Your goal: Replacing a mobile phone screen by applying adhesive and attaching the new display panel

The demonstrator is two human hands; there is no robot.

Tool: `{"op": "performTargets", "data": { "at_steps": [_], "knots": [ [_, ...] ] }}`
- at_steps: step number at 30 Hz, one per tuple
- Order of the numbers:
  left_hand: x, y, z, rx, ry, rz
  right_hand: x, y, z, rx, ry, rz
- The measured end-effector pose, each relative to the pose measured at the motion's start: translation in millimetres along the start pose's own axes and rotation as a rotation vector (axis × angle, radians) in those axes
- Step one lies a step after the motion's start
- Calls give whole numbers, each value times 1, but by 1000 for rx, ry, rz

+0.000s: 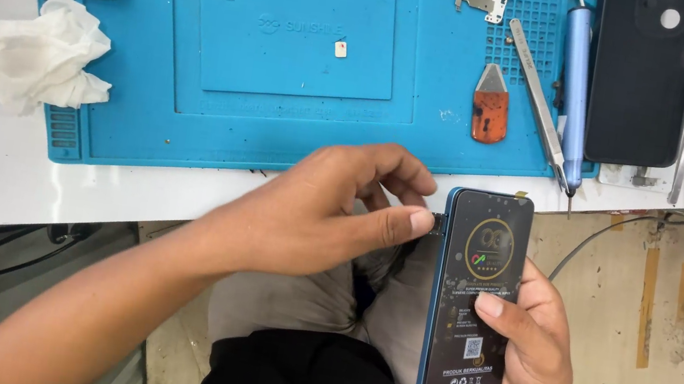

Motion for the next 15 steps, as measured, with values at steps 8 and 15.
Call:
{"op": "performTargets", "data": {
  "at_steps": [8,15],
  "knots": [
    [12,-57,-42,-705,-490,-115,-8,-6,4,224,-23,-219],
    [35,-86,-43,-876,-601,-225,-17,6,8,158,-16,-281]
  ]
}}
Point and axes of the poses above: each hand's wrist, its own x-axis towards the middle knuckle, its own y-axis out of the back of the hand, z = x × y, the point moved 5 cm from there along x, towards the middle knuckle, and after that the axes turned 12 degrees about -z, right-handed, at the moved point
